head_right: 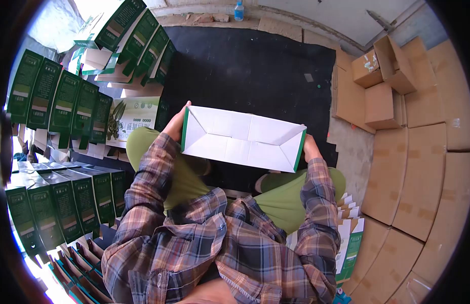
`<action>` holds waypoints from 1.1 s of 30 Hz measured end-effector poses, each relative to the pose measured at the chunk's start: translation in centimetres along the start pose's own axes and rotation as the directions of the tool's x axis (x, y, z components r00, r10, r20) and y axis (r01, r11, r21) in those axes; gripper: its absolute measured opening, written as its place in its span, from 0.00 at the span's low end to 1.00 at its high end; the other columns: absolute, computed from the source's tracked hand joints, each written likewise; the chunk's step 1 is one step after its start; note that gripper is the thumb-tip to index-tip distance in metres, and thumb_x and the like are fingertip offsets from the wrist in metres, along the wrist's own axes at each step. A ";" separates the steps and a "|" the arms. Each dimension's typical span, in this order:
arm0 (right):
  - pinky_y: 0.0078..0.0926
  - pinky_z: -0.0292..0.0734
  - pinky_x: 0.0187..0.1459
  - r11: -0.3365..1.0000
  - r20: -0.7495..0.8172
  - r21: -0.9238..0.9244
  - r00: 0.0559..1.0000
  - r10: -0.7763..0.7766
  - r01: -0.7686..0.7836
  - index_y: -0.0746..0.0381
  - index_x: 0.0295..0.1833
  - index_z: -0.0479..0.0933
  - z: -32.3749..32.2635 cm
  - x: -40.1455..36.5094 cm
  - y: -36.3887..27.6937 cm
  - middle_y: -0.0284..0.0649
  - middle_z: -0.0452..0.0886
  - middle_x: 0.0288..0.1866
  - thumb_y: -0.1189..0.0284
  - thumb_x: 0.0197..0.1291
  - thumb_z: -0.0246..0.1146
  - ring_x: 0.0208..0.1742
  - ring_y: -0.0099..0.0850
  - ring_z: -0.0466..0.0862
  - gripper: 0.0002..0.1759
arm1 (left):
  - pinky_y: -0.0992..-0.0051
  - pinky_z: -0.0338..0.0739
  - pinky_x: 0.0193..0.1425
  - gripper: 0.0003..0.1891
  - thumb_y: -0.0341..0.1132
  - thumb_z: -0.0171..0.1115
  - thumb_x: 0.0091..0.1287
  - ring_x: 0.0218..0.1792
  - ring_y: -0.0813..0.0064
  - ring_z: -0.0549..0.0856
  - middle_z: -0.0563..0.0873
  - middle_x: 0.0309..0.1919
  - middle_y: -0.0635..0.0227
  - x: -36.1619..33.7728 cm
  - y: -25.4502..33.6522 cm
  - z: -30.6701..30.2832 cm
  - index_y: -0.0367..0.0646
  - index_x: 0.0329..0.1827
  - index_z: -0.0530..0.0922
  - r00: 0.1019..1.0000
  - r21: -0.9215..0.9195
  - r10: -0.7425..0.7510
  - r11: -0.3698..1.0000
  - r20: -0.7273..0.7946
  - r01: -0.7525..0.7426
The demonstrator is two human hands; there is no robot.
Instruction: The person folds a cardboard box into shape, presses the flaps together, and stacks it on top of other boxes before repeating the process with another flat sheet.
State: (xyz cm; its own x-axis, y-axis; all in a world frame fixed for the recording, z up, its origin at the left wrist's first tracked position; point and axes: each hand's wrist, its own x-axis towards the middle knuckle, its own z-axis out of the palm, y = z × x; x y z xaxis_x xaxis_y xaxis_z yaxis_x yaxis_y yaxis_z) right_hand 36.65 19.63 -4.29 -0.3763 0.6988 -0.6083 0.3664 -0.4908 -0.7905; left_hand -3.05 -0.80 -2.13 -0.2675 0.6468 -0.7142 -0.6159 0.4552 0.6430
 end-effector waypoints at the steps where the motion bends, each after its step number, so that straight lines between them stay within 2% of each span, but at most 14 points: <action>1: 0.30 0.73 0.49 1.000 -0.001 -0.002 1.000 -0.004 0.004 0.64 0.51 0.78 0.1 -0.4 -0.8 0.39 0.82 0.47 0.47 0.67 0.49 0.47 0.29 0.80 0.30 | 0.68 0.72 0.56 0.30 0.57 0.50 0.68 0.50 0.69 0.79 0.81 0.50 0.60 -1.2 0.5 0.6 0.36 0.54 0.76 0.997 -0.063 0.079 0.995 0.022 -0.077; 3: 0.26 0.69 0.53 0.993 -0.079 0.100 0.996 -0.051 0.059 0.65 0.52 0.78 0.4 -1.7 -2.4 0.39 0.82 0.48 0.44 0.66 0.48 0.49 0.27 0.79 0.33 | 0.69 0.71 0.58 0.27 0.52 0.52 0.68 0.52 0.69 0.78 0.80 0.52 0.59 -1.9 0.7 0.8 0.35 0.55 0.74 0.988 -0.129 0.149 0.981 0.040 -0.143; 6: 0.23 0.69 0.54 0.925 -0.099 0.328 0.981 -0.166 0.190 0.67 0.56 0.75 0.3 -3.5 -4.6 0.40 0.81 0.51 0.46 0.67 0.49 0.51 0.27 0.78 0.33 | 0.74 0.70 0.59 0.19 0.33 0.54 0.63 0.53 0.71 0.77 0.78 0.51 0.59 -2.9 1.3 1.1 0.34 0.56 0.71 0.865 -0.173 0.479 0.874 0.149 -0.455; 7: 0.23 0.68 0.55 0.895 -0.122 0.354 0.962 -0.243 0.271 0.67 0.56 0.75 0.1 -3.5 -4.8 0.40 0.80 0.51 0.47 0.67 0.49 0.51 0.28 0.78 0.33 | 0.73 0.72 0.55 0.16 0.36 0.54 0.65 0.51 0.73 0.77 0.79 0.47 0.63 -2.8 1.3 1.1 0.38 0.53 0.73 0.846 -0.137 0.520 0.852 0.118 -0.505; 9: 0.27 0.71 0.52 0.870 -0.151 0.359 0.941 -0.303 0.338 0.68 0.54 0.75 -1.1 -2.4 -4.2 0.39 0.80 0.50 0.47 0.66 0.51 0.49 0.28 0.79 0.32 | 0.71 0.73 0.51 0.14 0.38 0.54 0.67 0.47 0.76 0.78 0.79 0.43 0.69 -2.9 1.2 0.8 0.44 0.52 0.73 0.864 -0.226 0.500 0.850 0.062 -0.476; 11: 0.32 0.74 0.48 0.933 -0.225 0.300 0.965 -0.132 0.198 0.65 0.53 0.75 -0.8 -2.9 -5.2 0.38 0.80 0.49 0.46 0.65 0.53 0.48 0.30 0.79 0.31 | 0.67 0.73 0.48 0.21 0.53 0.52 0.68 0.44 0.76 0.77 0.77 0.37 0.73 -2.5 1.5 0.9 0.49 0.55 0.74 0.903 -0.189 0.431 0.886 0.001 -0.423; 15: 0.38 0.75 0.47 0.975 -0.110 0.204 0.992 -0.063 0.085 0.57 0.54 0.75 0.2 -3.1 -4.8 0.36 0.80 0.47 0.50 0.63 0.56 0.48 0.30 0.80 0.24 | 0.56 0.66 0.56 0.31 0.64 0.45 0.67 0.54 0.66 0.74 0.78 0.53 0.67 -1.3 -0.1 1.0 0.51 0.62 0.72 0.963 0.047 0.262 0.964 -0.055 -0.260; 20: 0.34 0.74 0.52 0.994 0.027 0.106 1.000 -0.014 0.011 0.61 0.58 0.73 0.1 -1.6 -1.8 0.38 0.81 0.50 0.58 0.67 0.51 0.50 0.31 0.80 0.22 | 0.69 0.73 0.51 0.22 0.52 0.52 0.69 0.50 0.76 0.78 0.80 0.52 0.73 -1.0 -0.6 0.6 0.50 0.59 0.74 0.974 -0.002 0.224 0.975 0.031 -0.224; 23: 0.29 0.73 0.53 0.979 0.035 0.204 0.999 -0.013 0.006 0.64 0.60 0.72 0.8 -0.5 -1.2 0.38 0.80 0.52 0.64 0.68 0.50 0.55 0.29 0.78 0.21 | 0.76 0.74 0.43 0.21 0.47 0.53 0.70 0.43 0.80 0.79 0.81 0.46 0.75 0.9 -1.7 0.3 0.50 0.63 0.72 0.965 0.060 0.253 0.967 -0.068 -0.249; 25: 0.23 0.74 0.51 1.000 -0.041 0.003 0.999 -0.011 0.011 0.63 0.59 0.74 1.2 0.2 -0.6 0.36 0.80 0.50 0.67 0.68 0.50 0.51 0.26 0.80 0.19 | 0.79 0.74 0.37 0.22 0.47 0.55 0.69 0.34 0.84 0.78 0.81 0.40 0.77 0.7 -1.6 0.4 0.51 0.64 0.71 0.976 0.172 0.204 0.967 -0.073 -0.190; 27: 0.26 0.76 0.46 0.996 -0.006 0.000 0.996 -0.094 0.094 0.62 0.62 0.72 1.2 0.3 -0.5 0.35 0.80 0.49 0.67 0.67 0.52 0.46 0.24 0.79 0.20 | 0.73 0.71 0.56 0.25 0.43 0.58 0.67 0.54 0.72 0.77 0.77 0.56 0.62 -0.3 -0.9 1.9 0.45 0.65 0.70 0.947 0.396 0.311 0.883 -0.086 -0.254; 28: 0.26 0.76 0.43 0.993 -0.095 -0.096 0.993 -0.073 0.063 0.62 0.61 0.72 2.1 -0.7 -1.9 0.34 0.80 0.47 0.66 0.66 0.54 0.43 0.23 0.78 0.21 | 0.72 0.74 0.52 0.26 0.43 0.63 0.63 0.48 0.71 0.78 0.78 0.48 0.61 3.0 -2.2 -0.2 0.47 0.64 0.72 0.894 0.604 0.437 0.739 -0.094 -0.298; 31: 0.23 0.75 0.29 0.977 -0.226 -0.204 0.968 -0.113 0.067 0.61 0.58 0.76 2.1 -0.4 -2.1 0.31 0.79 0.36 0.67 0.60 0.62 0.33 0.20 0.77 0.21 | 0.72 0.75 0.47 0.28 0.41 0.68 0.58 0.41 0.72 0.77 0.75 0.40 0.63 2.4 -1.6 0.9 0.51 0.63 0.74 0.765 0.790 0.643 0.480 -0.022 -0.381; 33: 0.20 0.73 0.26 0.940 -0.215 -0.272 0.940 -0.266 0.204 0.63 0.56 0.76 1.8 0.4 -1.8 0.30 0.77 0.30 0.72 0.56 0.64 0.31 0.19 0.76 0.20 | 0.73 0.76 0.44 0.29 0.38 0.70 0.55 0.37 0.74 0.77 0.73 0.38 0.65 2.4 -1.2 0.9 0.51 0.63 0.74 0.804 0.732 0.595 0.545 0.005 -0.408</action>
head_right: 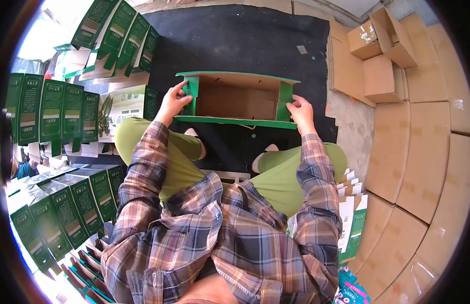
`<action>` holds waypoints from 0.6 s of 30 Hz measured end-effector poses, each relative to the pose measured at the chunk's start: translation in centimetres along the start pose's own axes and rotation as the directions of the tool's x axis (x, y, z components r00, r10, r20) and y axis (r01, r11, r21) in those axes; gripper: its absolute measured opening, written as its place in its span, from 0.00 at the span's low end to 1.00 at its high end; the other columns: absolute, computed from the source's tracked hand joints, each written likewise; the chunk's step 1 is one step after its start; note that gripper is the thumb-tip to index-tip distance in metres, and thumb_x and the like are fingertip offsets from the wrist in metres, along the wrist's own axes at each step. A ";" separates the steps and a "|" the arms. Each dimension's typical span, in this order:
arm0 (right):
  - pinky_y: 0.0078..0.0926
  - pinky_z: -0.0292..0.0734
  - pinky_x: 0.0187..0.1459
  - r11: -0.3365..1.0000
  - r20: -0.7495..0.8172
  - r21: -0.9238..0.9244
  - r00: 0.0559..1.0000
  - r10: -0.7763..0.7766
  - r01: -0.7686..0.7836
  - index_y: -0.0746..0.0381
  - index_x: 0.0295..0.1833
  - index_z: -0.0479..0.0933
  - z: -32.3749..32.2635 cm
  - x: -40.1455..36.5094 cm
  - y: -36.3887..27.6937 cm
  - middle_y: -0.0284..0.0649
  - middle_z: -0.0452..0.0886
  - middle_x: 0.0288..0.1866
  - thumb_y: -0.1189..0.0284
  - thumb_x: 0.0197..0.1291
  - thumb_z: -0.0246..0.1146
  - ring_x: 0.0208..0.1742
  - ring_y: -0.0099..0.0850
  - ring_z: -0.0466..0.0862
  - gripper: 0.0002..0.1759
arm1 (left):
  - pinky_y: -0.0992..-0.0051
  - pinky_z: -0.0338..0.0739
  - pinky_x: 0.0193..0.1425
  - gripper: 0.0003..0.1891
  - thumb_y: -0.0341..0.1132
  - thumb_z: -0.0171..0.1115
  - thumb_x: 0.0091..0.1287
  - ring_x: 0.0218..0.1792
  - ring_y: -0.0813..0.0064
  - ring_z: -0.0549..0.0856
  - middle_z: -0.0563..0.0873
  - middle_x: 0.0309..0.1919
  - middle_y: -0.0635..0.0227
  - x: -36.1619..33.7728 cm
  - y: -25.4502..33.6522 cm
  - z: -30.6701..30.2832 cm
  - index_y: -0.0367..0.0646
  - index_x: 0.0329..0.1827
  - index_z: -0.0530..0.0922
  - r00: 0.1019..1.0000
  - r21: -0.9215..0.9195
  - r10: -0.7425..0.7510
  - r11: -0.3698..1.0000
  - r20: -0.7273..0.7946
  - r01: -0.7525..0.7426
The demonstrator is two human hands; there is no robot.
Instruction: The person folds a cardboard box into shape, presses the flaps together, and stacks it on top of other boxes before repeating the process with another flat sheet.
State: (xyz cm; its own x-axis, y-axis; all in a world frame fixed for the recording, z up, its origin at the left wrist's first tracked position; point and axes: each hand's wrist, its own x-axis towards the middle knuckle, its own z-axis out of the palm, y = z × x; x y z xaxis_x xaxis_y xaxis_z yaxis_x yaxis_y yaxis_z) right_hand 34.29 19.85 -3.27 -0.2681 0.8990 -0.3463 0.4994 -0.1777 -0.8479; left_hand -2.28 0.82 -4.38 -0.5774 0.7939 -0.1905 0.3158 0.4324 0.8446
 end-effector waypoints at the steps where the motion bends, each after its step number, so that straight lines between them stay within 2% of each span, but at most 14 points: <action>1: 0.20 0.73 0.26 1.000 -0.003 0.000 1.000 0.000 0.000 0.63 0.56 0.76 0.0 0.3 -0.1 0.30 0.77 0.30 0.72 0.56 0.64 0.31 0.19 0.76 0.20 | 0.74 0.76 0.43 0.30 0.37 0.70 0.55 0.36 0.75 0.77 0.73 0.40 0.66 0.1 0.4 -0.2 0.52 0.63 0.74 0.997 0.065 0.018 0.998 0.071 -0.022; 2: 0.20 0.75 0.30 1.000 0.007 0.009 1.000 -0.023 0.023 0.64 0.57 0.75 0.0 0.5 -0.2 0.31 0.77 0.34 0.72 0.57 0.64 0.34 0.20 0.77 0.21 | 0.74 0.76 0.43 0.30 0.37 0.70 0.54 0.36 0.75 0.77 0.73 0.41 0.66 0.1 0.7 -0.3 0.52 0.63 0.74 0.989 0.128 0.029 0.991 0.142 -0.047; 3: 0.21 0.76 0.33 0.999 0.017 0.018 0.999 -0.046 0.046 0.64 0.58 0.75 -0.1 0.6 -0.3 0.33 0.78 0.38 0.72 0.57 0.64 0.37 0.20 0.77 0.21 | 0.74 0.76 0.43 0.31 0.35 0.70 0.53 0.34 0.75 0.77 0.73 0.41 0.66 -0.1 1.0 -0.3 0.50 0.63 0.73 0.986 0.013 -0.033 0.999 0.161 0.031; 5: 0.21 0.78 0.37 0.997 0.030 0.026 0.997 -0.070 0.069 0.64 0.58 0.74 -0.3 0.8 -0.6 0.34 0.78 0.41 0.71 0.58 0.64 0.40 0.21 0.78 0.22 | 0.74 0.76 0.45 0.31 0.37 0.70 0.54 0.36 0.75 0.77 0.74 0.43 0.65 0.5 0.5 -0.1 0.47 0.63 0.73 0.986 0.024 0.019 0.999 0.168 -0.023; 7: 0.27 0.78 0.47 0.977 0.198 0.209 0.980 -0.001 -0.041 0.65 0.63 0.69 -0.6 0.8 -1.5 0.41 0.76 0.56 0.61 0.62 0.62 0.53 0.29 0.78 0.28 | 0.74 0.76 0.46 0.31 0.40 0.69 0.56 0.38 0.75 0.78 0.74 0.45 0.65 0.7 0.8 -0.1 0.43 0.63 0.72 0.983 0.034 0.068 0.997 0.171 -0.075; 8: 0.27 0.78 0.47 0.978 0.201 0.206 0.980 -0.001 -0.042 0.65 0.63 0.69 -0.8 0.8 -2.2 0.41 0.76 0.56 0.61 0.62 0.62 0.53 0.29 0.78 0.28 | 0.75 0.75 0.50 0.30 0.41 0.67 0.59 0.44 0.76 0.77 0.74 0.49 0.64 0.7 1.3 -0.2 0.42 0.65 0.71 0.979 0.002 0.023 1.000 0.203 -0.024; 9: 0.30 0.76 0.50 0.946 0.239 0.304 0.970 0.035 -0.110 0.66 0.65 0.65 -1.0 0.8 -2.9 0.45 0.72 0.61 0.55 0.62 0.60 0.58 0.32 0.75 0.33 | 0.75 0.74 0.54 0.30 0.43 0.65 0.63 0.50 0.76 0.76 0.73 0.54 0.64 0.8 1.9 -0.4 0.40 0.66 0.69 0.971 -0.029 -0.019 0.999 0.237 0.026; 10: 0.33 0.74 0.53 0.902 0.285 0.391 0.956 0.069 -0.182 0.66 0.68 0.62 -0.9 0.8 -3.5 0.48 0.67 0.67 0.49 0.63 0.57 0.64 0.36 0.72 0.38 | 0.72 0.66 0.64 0.35 0.53 0.59 0.65 0.63 0.72 0.69 0.69 0.65 0.64 1.0 3.6 -2.3 0.40 0.68 0.65 0.893 -0.276 -0.086 0.934 0.441 0.226; 11: 0.37 0.70 0.58 0.906 0.325 0.378 0.943 0.064 -0.192 0.66 0.70 0.56 -1.0 1.0 -3.6 0.48 0.62 0.71 0.44 0.63 0.54 0.69 0.38 0.66 0.43 | 0.71 0.64 0.66 0.36 0.53 0.59 0.65 0.65 0.71 0.67 0.66 0.67 0.62 1.2 4.0 -2.9 0.40 0.69 0.63 0.870 -0.336 -0.058 0.908 0.489 0.250; 12: 0.37 0.70 0.58 0.907 0.330 0.376 0.942 0.061 -0.191 0.66 0.70 0.56 -0.9 1.2 -3.7 0.48 0.62 0.71 0.44 0.63 0.54 0.69 0.38 0.66 0.43 | 0.71 0.62 0.67 0.38 0.54 0.59 0.64 0.67 0.70 0.66 0.63 0.70 0.60 1.3 4.2 -3.3 0.40 0.70 0.61 0.847 -0.394 -0.025 0.877 0.531 0.273; 13: 0.36 0.70 0.58 0.878 0.308 0.426 0.948 0.084 -0.216 0.66 0.70 0.58 -0.8 1.3 -3.7 0.48 0.64 0.69 0.44 0.63 0.54 0.68 0.38 0.68 0.42 | 0.71 0.62 0.67 0.38 0.54 0.59 0.64 0.67 0.70 0.66 0.63 0.70 0.60 1.4 4.0 -3.2 0.40 0.70 0.61 0.849 -0.396 -0.028 0.876 0.527 0.274; 15: 0.35 0.71 0.59 0.847 0.291 0.475 0.951 0.107 -0.241 0.67 0.69 0.59 -0.4 1.6 -3.9 0.47 0.66 0.68 0.45 0.63 0.54 0.66 0.37 0.70 0.41 | 0.72 0.64 0.66 0.36 0.50 0.62 0.63 0.65 0.69 0.70 0.69 0.66 0.56 1.7 3.8 -2.8 0.38 0.69 0.63 0.881 -0.327 0.093 0.942 0.464 0.072; 16: 0.34 0.71 0.57 0.893 0.217 0.415 0.972 0.087 -0.172 0.67 0.67 0.63 -0.3 1.9 -3.4 0.47 0.69 0.66 0.46 0.63 0.56 0.64 0.36 0.72 0.39 | 0.72 0.64 0.66 0.36 0.50 0.62 0.63 0.65 0.69 0.70 0.69 0.66 0.56 1.9 3.6 -2.6 0.38 0.69 0.63 0.882 -0.325 0.089 0.943 0.462 0.075; 18: 0.33 0.71 0.55 0.932 0.144 0.346 0.988 0.063 -0.110 0.68 0.64 0.66 0.1 2.5 -2.3 0.48 0.71 0.64 0.47 0.62 0.58 0.62 0.35 0.74 0.38 | 0.71 0.71 0.61 0.35 0.45 0.67 0.60 0.57 0.70 0.77 0.79 0.56 0.56 2.6 3.5 -1.9 0.35 0.66 0.67 0.959 -0.209 -0.013 0.975 0.284 0.075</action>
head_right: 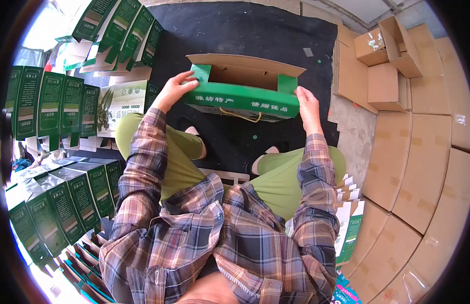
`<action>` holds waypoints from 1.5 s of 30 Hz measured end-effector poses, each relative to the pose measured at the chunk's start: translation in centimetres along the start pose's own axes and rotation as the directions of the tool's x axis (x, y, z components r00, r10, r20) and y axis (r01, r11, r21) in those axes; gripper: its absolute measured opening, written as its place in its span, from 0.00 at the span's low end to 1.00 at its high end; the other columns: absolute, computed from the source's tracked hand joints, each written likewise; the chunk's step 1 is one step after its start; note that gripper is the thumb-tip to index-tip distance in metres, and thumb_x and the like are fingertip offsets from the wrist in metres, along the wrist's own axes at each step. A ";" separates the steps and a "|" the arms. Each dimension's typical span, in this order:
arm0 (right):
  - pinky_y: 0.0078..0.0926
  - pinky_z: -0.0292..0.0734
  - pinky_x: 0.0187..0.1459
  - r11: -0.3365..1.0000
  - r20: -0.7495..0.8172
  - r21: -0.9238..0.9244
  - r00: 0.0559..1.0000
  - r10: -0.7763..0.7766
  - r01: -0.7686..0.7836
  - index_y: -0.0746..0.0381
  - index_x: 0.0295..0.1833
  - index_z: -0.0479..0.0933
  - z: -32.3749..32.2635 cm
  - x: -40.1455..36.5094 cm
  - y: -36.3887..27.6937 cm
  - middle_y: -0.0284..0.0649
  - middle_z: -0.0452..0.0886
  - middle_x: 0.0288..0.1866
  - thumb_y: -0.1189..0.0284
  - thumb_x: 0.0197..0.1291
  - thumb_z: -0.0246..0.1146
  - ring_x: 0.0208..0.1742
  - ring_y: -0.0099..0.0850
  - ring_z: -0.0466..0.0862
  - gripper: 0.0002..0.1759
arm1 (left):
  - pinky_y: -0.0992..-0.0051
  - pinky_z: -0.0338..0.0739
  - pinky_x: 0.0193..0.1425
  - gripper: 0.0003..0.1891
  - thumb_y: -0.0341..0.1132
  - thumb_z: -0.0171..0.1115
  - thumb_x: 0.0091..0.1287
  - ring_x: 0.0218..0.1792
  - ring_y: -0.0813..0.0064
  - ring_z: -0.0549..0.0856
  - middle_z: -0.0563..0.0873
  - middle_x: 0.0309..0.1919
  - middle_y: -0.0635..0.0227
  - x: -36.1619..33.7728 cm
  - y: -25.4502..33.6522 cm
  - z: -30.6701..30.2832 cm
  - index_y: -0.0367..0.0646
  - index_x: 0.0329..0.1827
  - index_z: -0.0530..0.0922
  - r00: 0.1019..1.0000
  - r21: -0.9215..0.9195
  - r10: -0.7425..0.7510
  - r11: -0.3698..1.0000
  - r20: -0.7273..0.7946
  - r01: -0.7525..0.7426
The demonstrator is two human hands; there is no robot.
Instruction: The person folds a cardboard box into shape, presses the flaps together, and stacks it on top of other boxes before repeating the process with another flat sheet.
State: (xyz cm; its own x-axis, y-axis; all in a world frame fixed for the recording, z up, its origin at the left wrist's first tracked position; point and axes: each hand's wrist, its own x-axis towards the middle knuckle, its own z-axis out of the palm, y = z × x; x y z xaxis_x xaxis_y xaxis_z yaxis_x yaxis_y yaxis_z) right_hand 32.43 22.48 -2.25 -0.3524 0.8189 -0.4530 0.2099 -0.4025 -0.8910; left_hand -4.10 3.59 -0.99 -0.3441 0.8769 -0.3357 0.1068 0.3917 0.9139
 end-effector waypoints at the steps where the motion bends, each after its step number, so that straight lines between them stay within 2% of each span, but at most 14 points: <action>1: 0.31 0.71 0.56 0.983 -0.051 -0.138 0.990 -0.131 0.123 0.67 0.61 0.69 0.1 0.4 0.5 0.47 0.73 0.61 0.51 0.61 0.61 0.59 0.33 0.76 0.34 | 0.71 0.75 0.55 0.28 0.42 0.68 0.58 0.48 0.65 0.82 0.84 0.45 0.58 0.3 -0.4 0.7 0.39 0.59 0.75 0.987 -0.060 0.038 0.997 -0.154 -0.048; 2: 0.29 0.71 0.56 0.931 -0.082 -0.278 0.960 -0.267 0.235 0.67 0.58 0.73 0.0 0.7 0.9 0.46 0.76 0.59 0.55 0.60 0.64 0.56 0.32 0.78 0.30 | 0.71 0.75 0.55 0.28 0.42 0.68 0.58 0.48 0.65 0.82 0.84 0.45 0.58 0.6 -0.8 1.0 0.39 0.59 0.75 0.987 -0.061 0.035 0.997 -0.154 -0.045; 4: 0.30 0.70 0.58 0.865 -0.111 -0.454 0.949 -0.295 0.215 0.63 0.55 0.76 0.0 0.3 1.1 0.44 0.76 0.59 0.64 0.54 0.68 0.57 0.35 0.77 0.24 | 0.69 0.76 0.51 0.20 0.39 0.68 0.55 0.42 0.59 0.82 0.82 0.38 0.61 0.9 -1.3 1.4 0.44 0.51 0.81 0.936 0.483 0.221 0.873 -0.275 -0.065; 6: 0.35 0.68 0.60 0.361 0.126 -0.837 0.787 -0.604 0.411 0.58 0.55 0.76 1.3 -1.3 0.4 0.42 0.75 0.59 0.64 0.49 0.70 0.61 0.39 0.72 0.26 | 0.66 0.76 0.49 0.13 0.35 0.66 0.55 0.46 0.60 0.79 0.79 0.42 0.63 1.1 -2.5 2.3 0.50 0.44 0.84 0.820 0.695 0.513 0.686 -0.253 -0.215; 8: 0.39 0.66 0.63 0.222 0.320 -0.846 0.796 -0.514 0.484 0.57 0.58 0.73 2.4 -2.2 0.2 0.42 0.72 0.62 0.63 0.40 0.75 0.65 0.42 0.67 0.36 | 0.66 0.77 0.48 0.11 0.33 0.65 0.54 0.47 0.62 0.78 0.79 0.43 0.65 0.7 -2.1 3.3 0.53 0.41 0.85 0.827 0.787 0.512 0.598 -0.231 -0.150; 11: 0.44 0.65 0.62 0.128 0.340 -0.892 0.831 -0.440 0.433 0.53 0.64 0.67 4.1 -3.2 0.3 0.42 0.67 0.65 0.68 0.31 0.78 0.68 0.43 0.63 0.48 | 0.65 0.77 0.48 0.13 0.36 0.67 0.51 0.47 0.60 0.77 0.79 0.44 0.66 0.7 -1.7 4.2 0.53 0.42 0.85 0.812 0.811 0.563 0.542 -0.156 -0.219; 14: 0.44 0.66 0.61 0.103 0.342 -0.901 0.836 -0.429 0.422 0.53 0.64 0.67 4.8 -3.3 -0.3 0.42 0.69 0.62 0.69 0.31 0.77 0.66 0.43 0.65 0.47 | 0.55 0.68 0.57 0.34 0.47 0.75 0.42 0.57 0.59 0.71 0.75 0.51 0.64 -1.3 0.1 4.8 0.56 0.57 0.76 0.890 0.842 0.455 0.466 0.034 -0.270; 18: 0.41 0.70 0.56 0.103 0.380 -0.881 0.819 -0.430 0.463 0.54 0.61 0.69 5.1 -3.3 -0.8 0.42 0.71 0.56 0.71 0.31 0.75 0.60 0.44 0.69 0.44 | 0.48 0.60 0.60 0.44 0.48 0.79 0.35 0.58 0.58 0.70 0.72 0.52 0.63 -1.8 -0.2 5.5 0.58 0.61 0.71 0.901 0.864 0.421 0.413 0.101 -0.290; 24: 0.41 0.69 0.57 0.116 0.410 -0.857 0.802 -0.434 0.501 0.56 0.62 0.68 5.1 -3.1 -0.2 0.45 0.70 0.56 0.73 0.32 0.74 0.60 0.45 0.68 0.44 | 0.42 0.54 0.66 0.42 0.47 0.78 0.36 0.60 0.60 0.69 0.73 0.51 0.62 -1.2 -0.6 4.7 0.57 0.62 0.72 0.917 0.802 0.371 0.497 0.148 -0.331; 28: 0.46 0.64 0.63 0.012 0.439 -0.876 0.809 -0.391 0.481 0.60 0.71 0.54 5.6 -2.9 1.3 0.48 0.61 0.69 0.70 0.39 0.74 0.71 0.46 0.59 0.52 | 0.43 0.47 0.70 0.45 0.50 0.77 0.37 0.62 0.62 0.67 0.72 0.53 0.66 -1.4 -0.5 5.1 0.54 0.64 0.70 0.900 0.846 0.412 0.421 0.143 -0.327; 29: 0.50 0.60 0.65 0.009 0.414 -0.896 0.842 -0.346 0.444 0.61 0.73 0.47 5.8 -2.7 1.6 0.46 0.54 0.74 0.69 0.42 0.73 0.74 0.45 0.53 0.55 | 0.46 0.49 0.70 0.46 0.49 0.78 0.37 0.61 0.62 0.67 0.72 0.53 0.66 -1.4 -0.5 5.1 0.53 0.65 0.69 0.890 0.846 0.427 0.405 0.159 -0.346; 36: 0.51 0.58 0.67 0.026 0.323 -0.941 0.916 -0.239 0.338 0.58 0.75 0.46 6.5 -3.1 0.9 0.42 0.49 0.77 0.68 0.44 0.72 0.76 0.43 0.49 0.55 | 0.61 0.62 0.61 0.40 0.47 0.75 0.40 0.55 0.65 0.71 0.74 0.50 0.68 -1.1 -0.3 6.0 0.48 0.61 0.72 0.844 0.837 0.476 0.333 0.248 -0.434; 40: 0.42 0.54 0.70 0.140 0.373 -0.893 0.878 -0.301 0.428 0.60 0.73 0.51 4.7 -2.5 0.4 0.48 0.53 0.75 0.67 0.45 0.72 0.75 0.49 0.51 0.51 | 0.62 0.63 0.59 0.37 0.44 0.74 0.40 0.53 0.63 0.72 0.74 0.46 0.67 -0.8 -0.3 5.8 0.47 0.58 0.73 0.854 0.804 0.465 0.400 0.235 -0.439; 45: 0.38 0.54 0.70 0.298 0.318 -0.830 0.839 -0.443 0.472 0.66 0.65 0.67 0.5 -3.4 -4.1 0.54 0.62 0.70 0.69 0.54 0.64 0.71 0.47 0.61 0.32 | 0.62 0.63 0.58 0.38 0.44 0.73 0.39 0.53 0.61 0.71 0.74 0.46 0.64 -1.3 0.9 4.8 0.44 0.58 0.73 0.884 0.753 0.460 0.551 0.084 -0.358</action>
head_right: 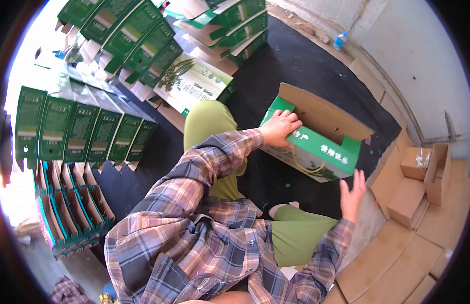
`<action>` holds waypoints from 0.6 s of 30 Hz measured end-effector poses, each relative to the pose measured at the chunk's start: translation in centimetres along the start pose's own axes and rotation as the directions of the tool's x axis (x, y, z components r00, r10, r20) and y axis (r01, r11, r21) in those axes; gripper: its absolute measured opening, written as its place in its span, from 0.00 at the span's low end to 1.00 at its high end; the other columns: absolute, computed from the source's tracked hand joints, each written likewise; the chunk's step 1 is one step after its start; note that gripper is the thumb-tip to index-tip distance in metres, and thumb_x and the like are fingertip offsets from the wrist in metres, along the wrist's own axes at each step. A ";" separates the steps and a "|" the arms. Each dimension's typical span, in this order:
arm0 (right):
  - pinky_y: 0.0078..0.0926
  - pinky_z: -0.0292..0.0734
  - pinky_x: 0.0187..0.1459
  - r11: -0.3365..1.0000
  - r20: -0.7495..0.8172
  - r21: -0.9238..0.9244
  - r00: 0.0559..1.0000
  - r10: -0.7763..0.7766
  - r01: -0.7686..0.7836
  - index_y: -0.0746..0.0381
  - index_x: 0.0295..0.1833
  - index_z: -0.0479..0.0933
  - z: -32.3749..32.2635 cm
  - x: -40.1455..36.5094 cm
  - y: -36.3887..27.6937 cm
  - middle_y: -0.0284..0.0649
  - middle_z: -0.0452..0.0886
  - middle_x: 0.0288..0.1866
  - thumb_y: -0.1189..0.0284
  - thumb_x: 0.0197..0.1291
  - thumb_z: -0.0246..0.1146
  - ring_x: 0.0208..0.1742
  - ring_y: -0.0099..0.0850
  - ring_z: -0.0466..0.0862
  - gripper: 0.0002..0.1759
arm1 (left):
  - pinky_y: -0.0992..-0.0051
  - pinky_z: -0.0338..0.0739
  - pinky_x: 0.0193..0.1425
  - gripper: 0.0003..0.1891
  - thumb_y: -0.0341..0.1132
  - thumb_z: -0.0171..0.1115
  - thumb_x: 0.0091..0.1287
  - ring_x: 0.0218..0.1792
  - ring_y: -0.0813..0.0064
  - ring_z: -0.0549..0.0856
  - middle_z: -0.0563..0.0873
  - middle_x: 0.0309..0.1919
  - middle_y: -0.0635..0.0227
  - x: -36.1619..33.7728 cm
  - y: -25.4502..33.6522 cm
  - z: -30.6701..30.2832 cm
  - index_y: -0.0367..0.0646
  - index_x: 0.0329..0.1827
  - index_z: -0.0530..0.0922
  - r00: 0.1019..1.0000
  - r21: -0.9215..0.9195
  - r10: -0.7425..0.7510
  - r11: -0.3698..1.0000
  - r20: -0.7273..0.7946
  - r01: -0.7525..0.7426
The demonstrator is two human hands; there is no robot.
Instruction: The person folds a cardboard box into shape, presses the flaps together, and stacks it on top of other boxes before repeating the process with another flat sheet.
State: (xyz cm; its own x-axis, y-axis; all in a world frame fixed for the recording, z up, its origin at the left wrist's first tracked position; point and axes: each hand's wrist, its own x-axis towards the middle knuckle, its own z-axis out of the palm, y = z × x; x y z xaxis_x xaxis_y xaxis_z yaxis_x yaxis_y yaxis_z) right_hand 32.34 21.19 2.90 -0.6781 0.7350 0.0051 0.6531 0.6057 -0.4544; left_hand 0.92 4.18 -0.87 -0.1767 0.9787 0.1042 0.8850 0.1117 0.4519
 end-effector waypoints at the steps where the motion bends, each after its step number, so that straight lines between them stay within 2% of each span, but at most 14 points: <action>1: 0.37 0.55 0.69 0.997 -0.048 0.075 0.999 -0.017 0.021 0.66 0.64 0.68 -0.8 -0.2 1.4 0.54 0.64 0.69 0.70 0.55 0.63 0.70 0.46 0.63 0.30 | 0.61 0.63 0.58 0.38 0.45 0.73 0.39 0.53 0.61 0.71 0.74 0.46 0.63 0.0 0.2 -0.7 0.44 0.58 0.72 0.998 -0.041 -0.051 0.998 -0.039 0.050; 3: 0.33 0.59 0.66 0.965 -0.071 0.247 0.992 0.106 -0.086 0.67 0.64 0.68 -2.4 -1.2 2.7 0.49 0.66 0.68 0.72 0.60 0.60 0.68 0.41 0.65 0.26 | 0.61 0.62 0.57 0.39 0.46 0.74 0.40 0.53 0.59 0.70 0.73 0.48 0.62 0.0 0.3 -2.3 0.43 0.58 0.72 0.971 -0.148 -0.121 0.985 -0.205 0.091; 4: 0.32 0.61 0.65 0.952 -0.084 0.269 0.981 0.175 -0.146 0.67 0.64 0.68 -3.1 -1.8 2.5 0.47 0.69 0.66 0.73 0.61 0.60 0.66 0.37 0.68 0.25 | 0.59 0.62 0.57 0.39 0.47 0.74 0.40 0.54 0.57 0.69 0.73 0.49 0.60 0.1 0.4 -3.3 0.43 0.58 0.71 0.941 -0.175 -0.155 0.979 -0.302 0.105; 5: 0.32 0.61 0.65 0.953 -0.085 0.274 0.983 0.162 -0.133 0.67 0.64 0.68 -3.2 -2.4 3.5 0.47 0.69 0.66 0.73 0.61 0.60 0.66 0.37 0.68 0.25 | 0.59 0.62 0.58 0.40 0.49 0.75 0.39 0.54 0.58 0.69 0.72 0.49 0.59 0.3 0.4 -4.5 0.42 0.57 0.72 0.899 -0.209 -0.189 0.971 -0.394 0.113; 7: 0.31 0.62 0.64 0.920 -0.096 0.343 0.967 0.235 -0.190 0.68 0.63 0.69 -3.7 -3.1 6.1 0.46 0.73 0.63 0.73 0.61 0.59 0.65 0.37 0.70 0.24 | 0.58 0.63 0.58 0.41 0.49 0.75 0.38 0.53 0.57 0.69 0.71 0.50 0.56 -0.1 0.6 -7.4 0.40 0.57 0.71 0.760 -0.285 -0.316 0.942 -0.569 0.178; 9: 0.28 0.64 0.64 0.901 -0.115 0.382 0.957 0.266 -0.205 0.70 0.62 0.69 -4.1 -3.8 7.1 0.46 0.75 0.60 0.73 0.63 0.57 0.63 0.35 0.72 0.23 | 0.59 0.65 0.59 0.40 0.47 0.75 0.39 0.53 0.57 0.69 0.71 0.50 0.53 -1.3 -0.7 -10.0 0.38 0.57 0.71 0.558 -0.417 -0.392 0.905 -0.731 0.088; 11: 0.26 0.65 0.63 0.819 -0.143 0.508 0.910 0.388 -0.269 0.70 0.62 0.70 -4.8 -4.2 6.3 0.46 0.75 0.61 0.72 0.64 0.56 0.62 0.33 0.73 0.22 | 0.63 0.69 0.57 0.35 0.44 0.74 0.47 0.52 0.61 0.72 0.71 0.50 0.56 -4.0 -1.2 -13.0 0.36 0.56 0.71 0.384 -0.644 -0.578 0.762 -0.720 -0.062; 13: 0.26 0.66 0.62 0.812 -0.151 0.508 0.899 0.412 -0.287 0.70 0.62 0.70 -5.0 -4.6 7.1 0.46 0.74 0.61 0.72 0.65 0.56 0.62 0.32 0.73 0.22 | 0.70 0.73 0.55 0.26 0.39 0.69 0.58 0.49 0.69 0.77 0.74 0.50 0.62 -7.7 -1.3 -15.4 0.35 0.56 0.71 0.377 -0.814 -0.737 0.409 -0.561 -0.411; 15: 0.26 0.67 0.62 0.807 -0.161 0.505 0.886 0.435 -0.304 0.69 0.62 0.70 -5.3 -5.2 8.9 0.46 0.74 0.61 0.71 0.65 0.56 0.61 0.31 0.74 0.22 | 0.74 0.77 0.51 0.20 0.36 0.63 0.64 0.46 0.74 0.80 0.78 0.49 0.66 -11.6 -2.6 -15.2 0.35 0.56 0.71 0.345 -0.799 -0.824 0.199 -0.450 -0.567; 17: 0.21 0.70 0.50 0.831 -0.176 0.466 0.888 0.425 -0.305 0.63 0.64 0.70 -5.0 -6.2 12.6 0.36 0.76 0.60 0.65 0.65 0.57 0.56 0.28 0.77 0.24 | 0.73 0.78 0.51 0.18 0.36 0.62 0.66 0.46 0.74 0.82 0.81 0.47 0.66 -15.1 -4.2 -13.3 0.37 0.56 0.72 0.225 -0.764 -0.893 0.178 -0.391 -0.620; 18: 0.21 0.70 0.50 0.831 -0.178 0.466 0.888 0.424 -0.303 0.63 0.64 0.70 -4.9 -6.9 14.2 0.36 0.76 0.60 0.65 0.65 0.57 0.56 0.28 0.77 0.24 | 0.72 0.79 0.51 0.18 0.36 0.62 0.66 0.46 0.73 0.82 0.81 0.47 0.66 -17.1 -6.0 -11.1 0.38 0.55 0.72 0.207 -0.770 -0.927 0.121 -0.314 -0.626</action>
State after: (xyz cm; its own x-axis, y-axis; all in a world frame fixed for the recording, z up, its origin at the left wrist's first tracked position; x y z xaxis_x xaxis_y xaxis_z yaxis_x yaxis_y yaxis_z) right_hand 47.96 26.20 0.80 -0.2657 0.9636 -0.0295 0.5916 0.1388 -0.7942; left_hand -6.16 -15.15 4.50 -0.9918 0.0453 -0.1194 -0.1143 -0.7319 0.6717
